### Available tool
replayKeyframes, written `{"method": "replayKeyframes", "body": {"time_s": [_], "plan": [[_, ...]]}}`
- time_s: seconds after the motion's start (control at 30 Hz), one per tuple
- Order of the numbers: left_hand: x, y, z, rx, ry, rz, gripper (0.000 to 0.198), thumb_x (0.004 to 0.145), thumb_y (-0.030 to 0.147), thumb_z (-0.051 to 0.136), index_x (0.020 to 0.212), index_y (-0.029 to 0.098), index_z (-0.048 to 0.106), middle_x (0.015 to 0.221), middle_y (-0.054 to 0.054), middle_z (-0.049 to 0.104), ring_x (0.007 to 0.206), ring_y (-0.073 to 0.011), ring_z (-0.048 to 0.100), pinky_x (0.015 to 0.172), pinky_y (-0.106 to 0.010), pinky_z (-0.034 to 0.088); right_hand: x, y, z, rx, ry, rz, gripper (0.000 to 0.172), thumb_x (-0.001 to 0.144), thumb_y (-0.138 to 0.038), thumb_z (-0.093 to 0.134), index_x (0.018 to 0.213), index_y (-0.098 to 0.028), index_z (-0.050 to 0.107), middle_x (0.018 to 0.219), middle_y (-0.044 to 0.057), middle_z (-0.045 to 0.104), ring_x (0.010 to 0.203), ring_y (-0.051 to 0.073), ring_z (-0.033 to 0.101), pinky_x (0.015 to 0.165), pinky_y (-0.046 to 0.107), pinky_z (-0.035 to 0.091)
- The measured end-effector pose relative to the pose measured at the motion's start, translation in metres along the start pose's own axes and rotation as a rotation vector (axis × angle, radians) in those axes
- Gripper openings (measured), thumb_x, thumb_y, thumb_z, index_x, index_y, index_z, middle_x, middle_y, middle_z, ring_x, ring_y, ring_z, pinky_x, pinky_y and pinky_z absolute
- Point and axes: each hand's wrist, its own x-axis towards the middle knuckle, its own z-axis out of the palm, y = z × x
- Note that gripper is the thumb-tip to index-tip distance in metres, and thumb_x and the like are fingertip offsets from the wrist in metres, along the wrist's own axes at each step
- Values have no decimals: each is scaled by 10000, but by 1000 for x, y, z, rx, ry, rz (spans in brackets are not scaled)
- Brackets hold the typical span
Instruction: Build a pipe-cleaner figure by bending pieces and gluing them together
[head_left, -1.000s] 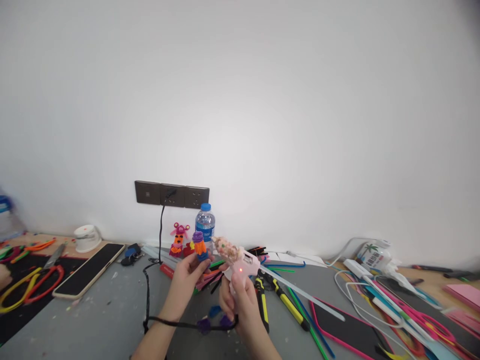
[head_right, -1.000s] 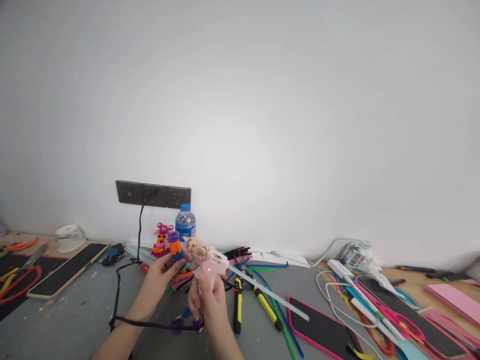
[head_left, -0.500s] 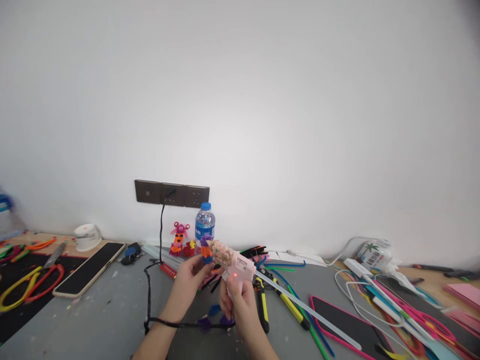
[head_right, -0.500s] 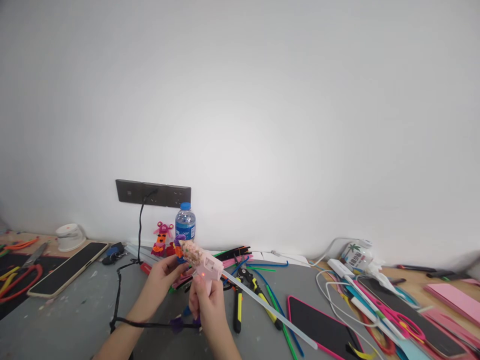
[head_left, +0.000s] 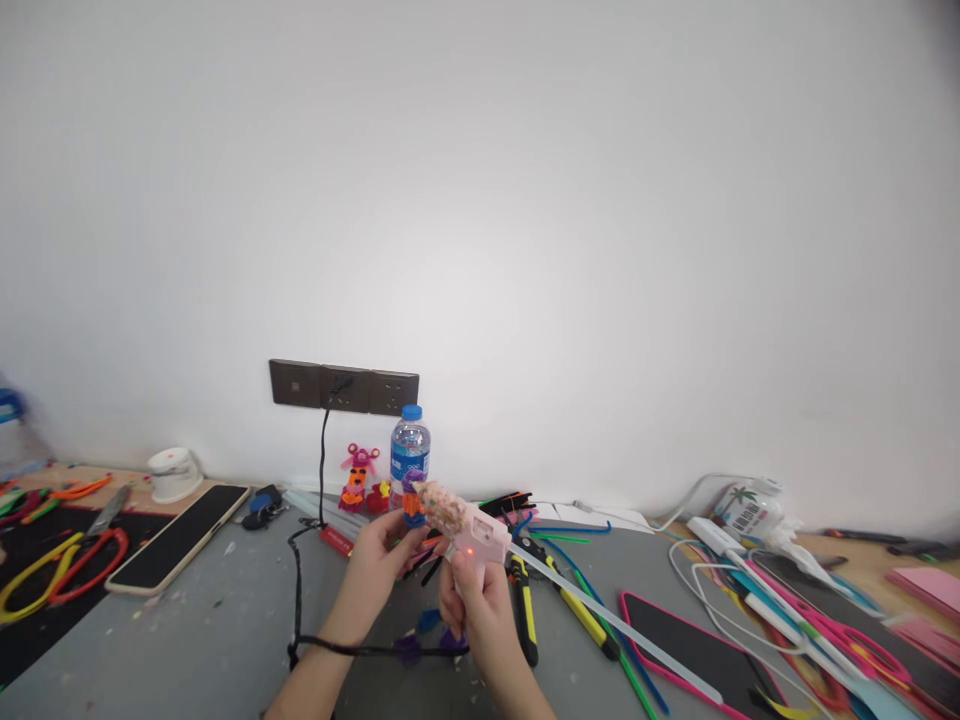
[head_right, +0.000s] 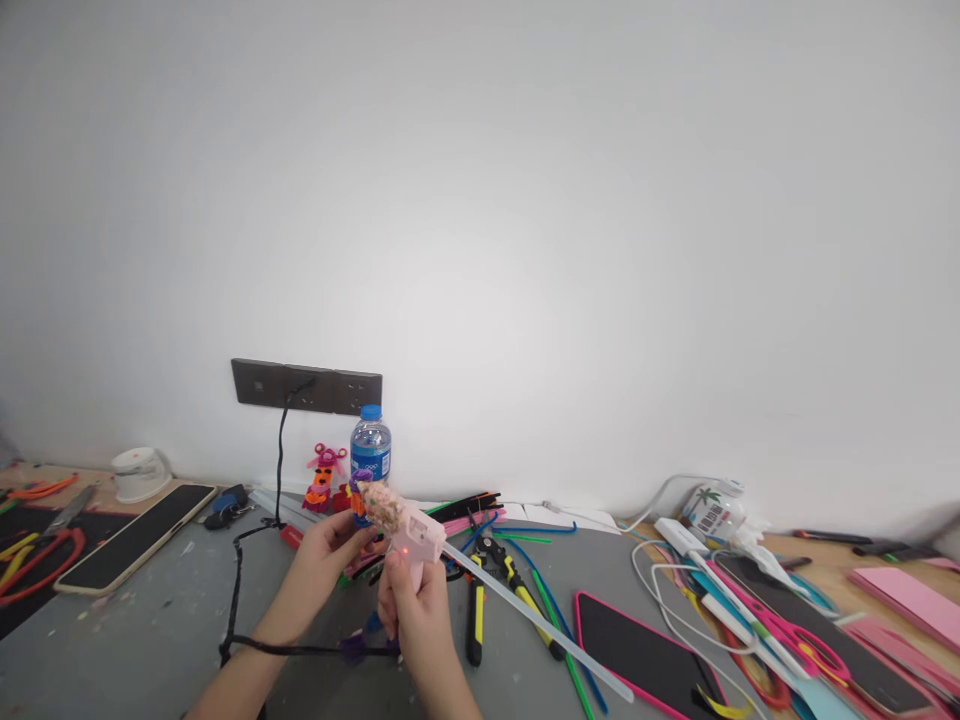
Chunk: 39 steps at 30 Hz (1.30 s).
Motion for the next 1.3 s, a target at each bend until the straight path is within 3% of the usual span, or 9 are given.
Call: {"method": "replayKeyframes", "body": {"time_s": [0.3, 0.53, 0.87, 1.3], "plan": [[-2, 5, 0, 24, -2, -7, 354, 718, 468, 720, 798, 125, 685, 542, 36, 542, 467, -103, 427, 429, -200, 328, 1, 6, -2, 12, -5, -31, 643, 711, -744, 611, 460, -193, 395, 361, -106, 288, 275, 10, 233, 283, 150, 189], [-3, 6, -1, 20, 1, -34, 411, 697, 502, 732, 831, 115, 697, 539, 33, 551, 460, -102, 409, 429, -204, 315, 3, 17, -7, 58, 20, -74, 522, 784, -657, 614, 658, -151, 578, 390, -125, 302, 278, 16, 212, 280, 147, 201], [-4, 14, 2, 8, 25, -27, 397, 668, 513, 755, 766, 131, 706, 485, 41, 542, 429, -103, 408, 413, -202, 297, 4, 18, -7, 50, 32, -82, 602, 782, -671, 602, 482, -190, 402, 377, -110, 291, 273, 10, 219, 282, 148, 184], [-5, 17, 1, 24, 1, 0, 393, 707, 484, 738, 857, 121, 746, 517, 20, 590, 463, -117, 444, 441, -213, 334, 5, 10, -6, 4, 49, -66, 620, 756, -709, 599, 477, -198, 386, 371, -107, 286, 278, 18, 241, 287, 157, 197]]}}
